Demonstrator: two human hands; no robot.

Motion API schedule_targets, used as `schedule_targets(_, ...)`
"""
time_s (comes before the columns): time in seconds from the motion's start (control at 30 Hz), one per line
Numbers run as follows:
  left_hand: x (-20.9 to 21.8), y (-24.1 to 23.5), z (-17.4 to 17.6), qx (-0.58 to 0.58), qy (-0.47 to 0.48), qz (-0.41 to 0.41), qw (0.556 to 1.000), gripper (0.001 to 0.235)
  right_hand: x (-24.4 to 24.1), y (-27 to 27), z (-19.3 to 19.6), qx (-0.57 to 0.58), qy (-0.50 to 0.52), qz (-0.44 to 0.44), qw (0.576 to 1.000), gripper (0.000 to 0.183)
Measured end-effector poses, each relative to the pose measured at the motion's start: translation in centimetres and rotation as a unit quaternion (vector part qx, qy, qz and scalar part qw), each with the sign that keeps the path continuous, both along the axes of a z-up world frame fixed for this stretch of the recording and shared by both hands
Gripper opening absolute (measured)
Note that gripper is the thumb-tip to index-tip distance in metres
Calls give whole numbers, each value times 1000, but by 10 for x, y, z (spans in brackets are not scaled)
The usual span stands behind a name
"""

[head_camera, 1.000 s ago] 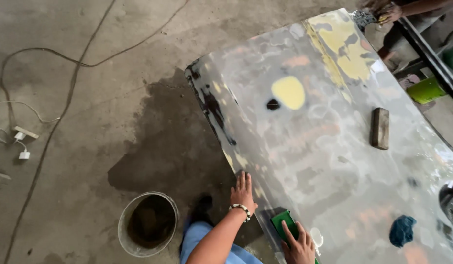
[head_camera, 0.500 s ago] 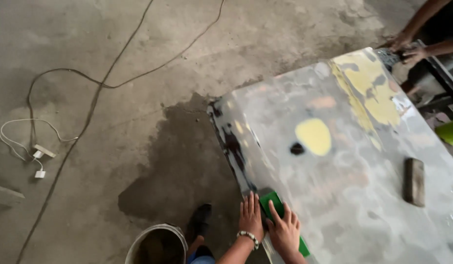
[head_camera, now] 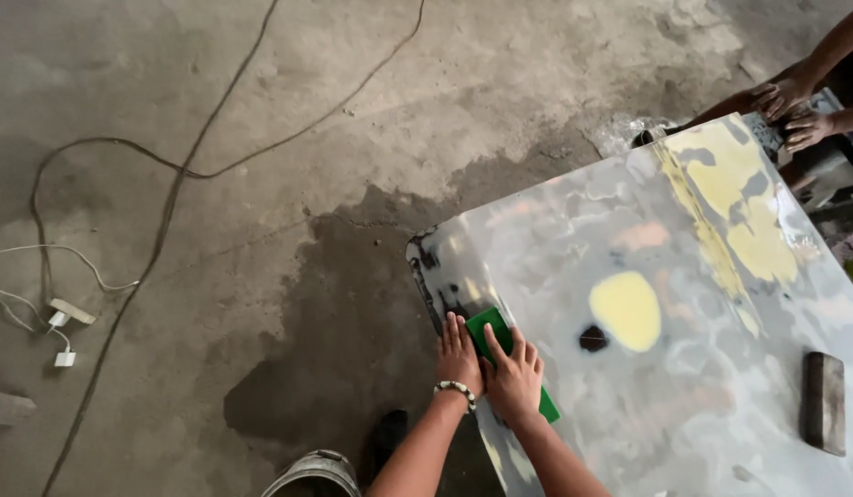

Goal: The person sands the surface of a car hood using a green sanding block, moving it in circular and back-and-forth motions across the metal. They occasionally pause to wipe the surface with a blue cloth and dip the cloth into a bucket of water.

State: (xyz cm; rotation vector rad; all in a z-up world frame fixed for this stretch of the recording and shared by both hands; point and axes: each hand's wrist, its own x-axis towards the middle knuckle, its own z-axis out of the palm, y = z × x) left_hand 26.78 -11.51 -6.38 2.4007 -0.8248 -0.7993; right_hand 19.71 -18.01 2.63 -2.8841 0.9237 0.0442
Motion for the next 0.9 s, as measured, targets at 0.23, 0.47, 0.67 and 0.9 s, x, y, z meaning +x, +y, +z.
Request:
schedule_targets(0.23, 3, 5, 6, -1, -103, -13, 995, 103, 34, -7, -4, -17, 3, 1, 1000, 64)
schedule_targets(0.47, 18, 13, 46, 46, 57, -40, 997, 158, 83, -18, -6, 4, -44, -14, 999, 62)
schedule_targets(0.67, -15, -6, -35, 18, -52, -3, 998, 153, 28, -11, -6, -26, -7, 15, 1000, 66)
schedule_targets(0.9, 20, 8, 45, 71, 54, -55, 994, 162, 91, -38, -25, -28, -2, 35, 999, 70)
